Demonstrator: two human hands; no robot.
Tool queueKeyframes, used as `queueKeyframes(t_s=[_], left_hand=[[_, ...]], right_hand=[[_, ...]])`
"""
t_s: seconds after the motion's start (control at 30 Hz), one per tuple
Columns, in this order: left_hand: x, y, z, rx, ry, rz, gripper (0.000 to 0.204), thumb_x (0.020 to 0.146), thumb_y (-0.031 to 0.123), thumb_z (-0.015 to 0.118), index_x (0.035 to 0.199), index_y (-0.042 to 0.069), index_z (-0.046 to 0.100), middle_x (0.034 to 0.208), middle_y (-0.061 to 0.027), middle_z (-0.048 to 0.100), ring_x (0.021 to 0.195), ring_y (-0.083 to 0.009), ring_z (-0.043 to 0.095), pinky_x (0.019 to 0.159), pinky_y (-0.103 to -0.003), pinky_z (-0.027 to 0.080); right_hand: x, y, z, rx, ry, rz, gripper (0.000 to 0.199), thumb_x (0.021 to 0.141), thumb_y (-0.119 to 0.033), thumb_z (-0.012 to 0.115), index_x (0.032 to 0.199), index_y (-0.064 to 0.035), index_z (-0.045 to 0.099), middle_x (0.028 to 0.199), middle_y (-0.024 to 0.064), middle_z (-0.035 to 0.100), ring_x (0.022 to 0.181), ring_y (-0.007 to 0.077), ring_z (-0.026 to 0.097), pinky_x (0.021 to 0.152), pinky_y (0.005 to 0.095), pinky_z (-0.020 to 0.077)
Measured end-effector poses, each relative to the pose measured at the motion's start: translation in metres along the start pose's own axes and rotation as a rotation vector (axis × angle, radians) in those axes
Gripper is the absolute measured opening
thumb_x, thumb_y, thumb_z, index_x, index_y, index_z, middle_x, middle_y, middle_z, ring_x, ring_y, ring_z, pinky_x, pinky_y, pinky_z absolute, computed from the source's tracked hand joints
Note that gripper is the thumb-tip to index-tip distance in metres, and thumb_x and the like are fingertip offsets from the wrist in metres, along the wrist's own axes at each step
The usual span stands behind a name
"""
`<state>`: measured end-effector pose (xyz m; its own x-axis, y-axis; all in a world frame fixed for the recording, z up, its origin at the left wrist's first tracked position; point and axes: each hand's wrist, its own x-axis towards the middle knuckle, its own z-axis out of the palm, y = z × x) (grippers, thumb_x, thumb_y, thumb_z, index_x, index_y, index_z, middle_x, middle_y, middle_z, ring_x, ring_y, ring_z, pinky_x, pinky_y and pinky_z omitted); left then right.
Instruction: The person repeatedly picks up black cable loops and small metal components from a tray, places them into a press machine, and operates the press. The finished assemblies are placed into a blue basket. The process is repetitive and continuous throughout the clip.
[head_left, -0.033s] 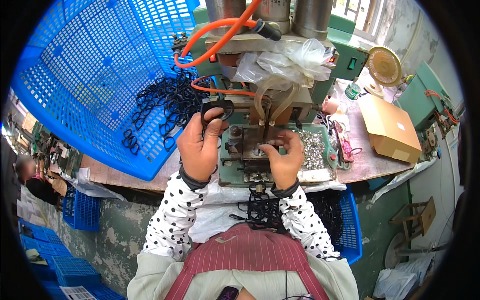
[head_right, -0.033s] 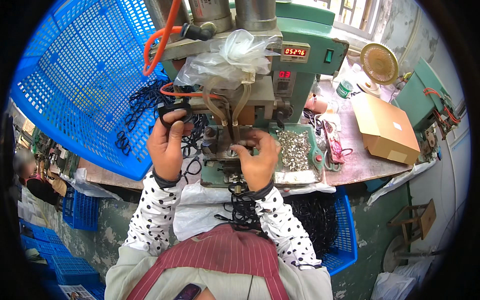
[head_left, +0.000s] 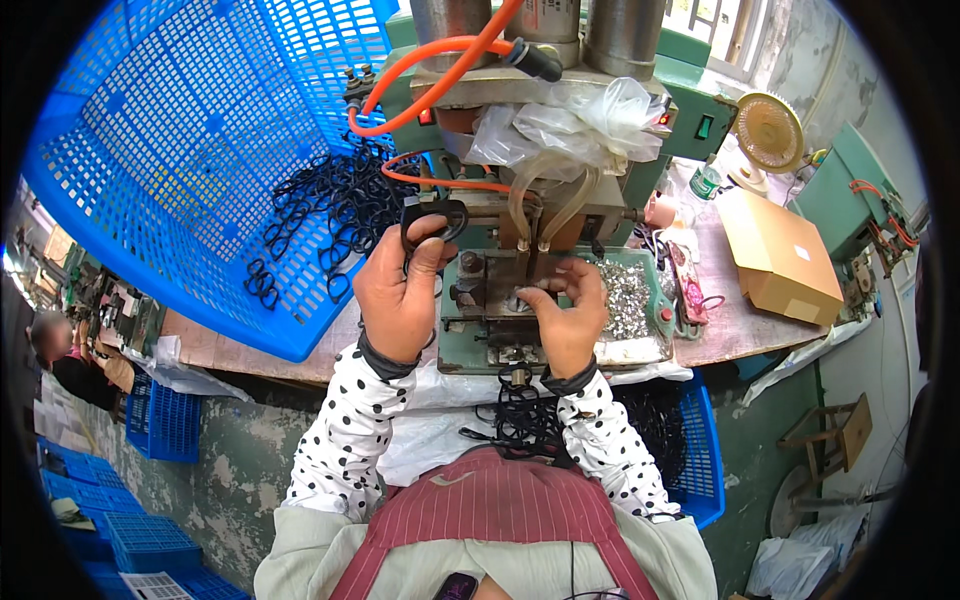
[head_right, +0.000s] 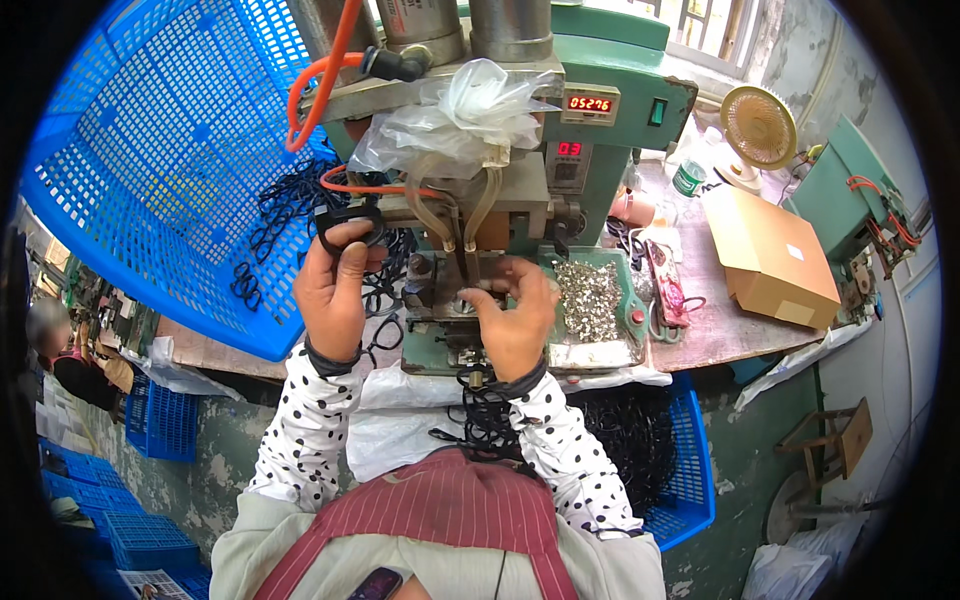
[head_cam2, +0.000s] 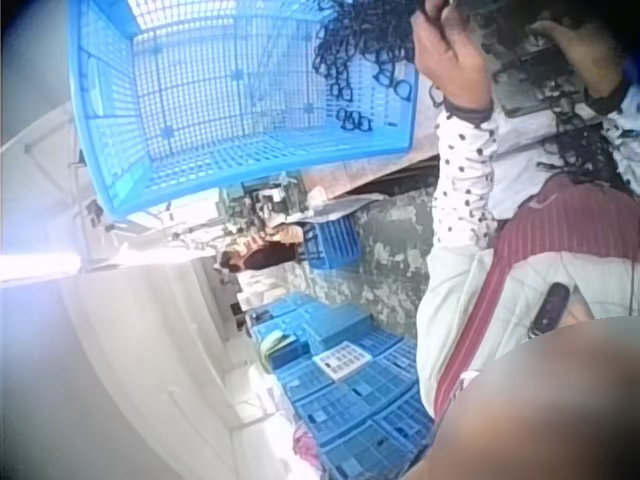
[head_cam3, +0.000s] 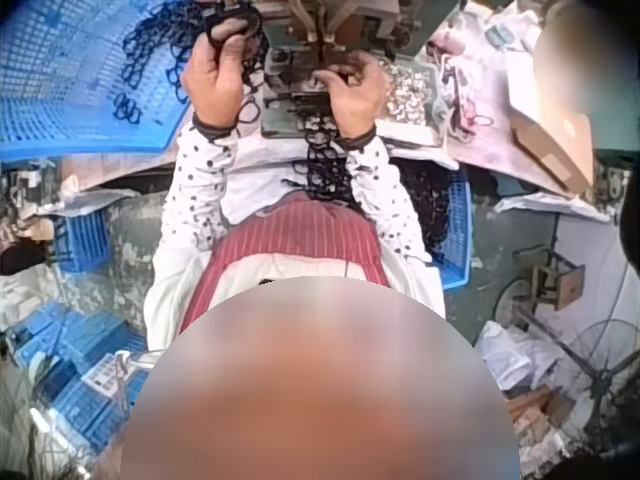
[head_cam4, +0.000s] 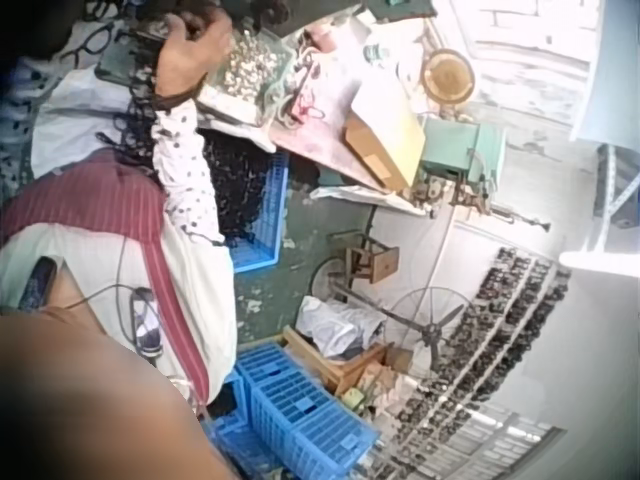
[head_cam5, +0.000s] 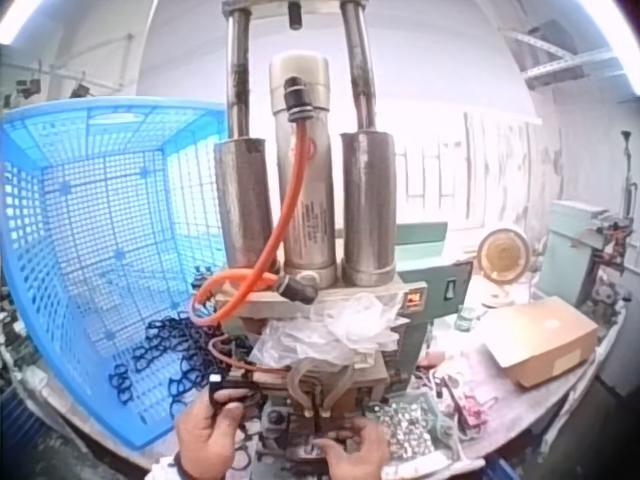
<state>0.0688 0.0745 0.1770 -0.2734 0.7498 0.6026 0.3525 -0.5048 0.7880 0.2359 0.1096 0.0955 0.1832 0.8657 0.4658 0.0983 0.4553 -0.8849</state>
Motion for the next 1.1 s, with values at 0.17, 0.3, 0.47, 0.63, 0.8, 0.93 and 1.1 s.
queueKeyframes(t_s=[0.17,0.3,0.47,0.63,0.8,0.93,1.1], left_hand=[[0.000,-0.001,-0.004,0.010,-0.015,0.027,0.019,0.098,0.011,0.056,0.109,-0.002,0.062,0.094,-0.0096,0.068,0.081,-0.0139,0.067,0.072,-0.026,0.051],[-0.006,-0.009,0.001,0.082,-0.032,0.091,0.019,0.098,0.010,0.055,0.112,-0.002,0.060,0.095,-0.0076,0.065,0.082,-0.0134,0.063,0.073,-0.026,0.050],[-0.050,-0.022,0.017,0.184,-0.347,0.742,0.045,0.069,-0.003,0.066,0.113,0.005,0.063,0.112,-0.0107,0.066,0.096,-0.0271,0.064,0.088,-0.044,0.048],[-0.068,-0.035,0.035,0.141,-0.598,0.733,0.047,0.074,-0.003,0.062,0.120,0.002,0.060,0.122,-0.0146,0.061,0.106,-0.0302,0.062,0.096,-0.046,0.048],[-0.062,-0.046,0.035,0.115,-0.647,0.731,0.049,0.072,-0.002,0.063,0.120,0.002,0.059,0.129,-0.0148,0.057,0.108,-0.0319,0.060,0.097,-0.045,0.048],[-0.063,-0.044,0.034,0.119,-0.630,0.729,0.045,0.073,-0.002,0.062,0.118,0.002,0.059,0.127,-0.0150,0.059,0.108,-0.0318,0.060,0.097,-0.046,0.049],[-0.067,-0.044,0.038,0.099,-0.603,0.704,0.045,0.074,-0.006,0.059,0.118,0.002,0.060,0.126,-0.0163,0.060,0.111,-0.0306,0.061,0.099,-0.049,0.047]], right_hand=[[0.003,-0.004,0.002,-0.072,-0.010,-0.162,0.050,0.068,0.006,0.078,0.111,0.0037,0.051,0.097,0.0112,0.061,0.079,0.0191,0.068,0.073,0.0290,0.0519],[-0.001,0.009,0.007,0.154,0.091,-0.030,0.047,0.071,0.008,0.076,0.110,0.0033,0.051,0.100,0.0100,0.057,0.079,0.0189,0.066,0.074,0.0286,0.0532],[0.005,0.016,0.006,-0.041,0.070,-0.223,0.039,0.071,-0.003,0.078,0.105,-0.0020,0.058,0.094,0.0112,0.059,0.085,0.0243,0.061,0.076,0.0345,0.0493],[0.044,0.054,-0.077,-0.714,0.204,-0.329,0.031,0.074,-0.012,0.076,0.103,-0.0072,0.064,0.092,0.0093,0.067,0.085,0.0281,0.060,0.077,0.0389,0.0459],[0.040,0.095,-0.150,-0.531,-0.024,0.075,0.020,0.079,-0.013,0.072,0.097,-0.0060,0.066,0.079,0.0115,0.069,0.071,0.0302,0.066,0.065,0.0422,0.0506],[0.022,0.074,-0.156,-1.195,-0.312,0.077,0.029,0.077,-0.024,0.076,0.089,-0.0010,0.062,0.083,0.0181,0.068,0.077,0.0386,0.066,0.067,0.0456,0.0511],[0.026,0.114,-0.140,-0.857,-0.159,0.046,0.020,0.082,-0.019,0.071,0.088,-0.0017,0.064,0.081,0.0177,0.068,0.072,0.0346,0.066,0.065,0.0423,0.0507]])
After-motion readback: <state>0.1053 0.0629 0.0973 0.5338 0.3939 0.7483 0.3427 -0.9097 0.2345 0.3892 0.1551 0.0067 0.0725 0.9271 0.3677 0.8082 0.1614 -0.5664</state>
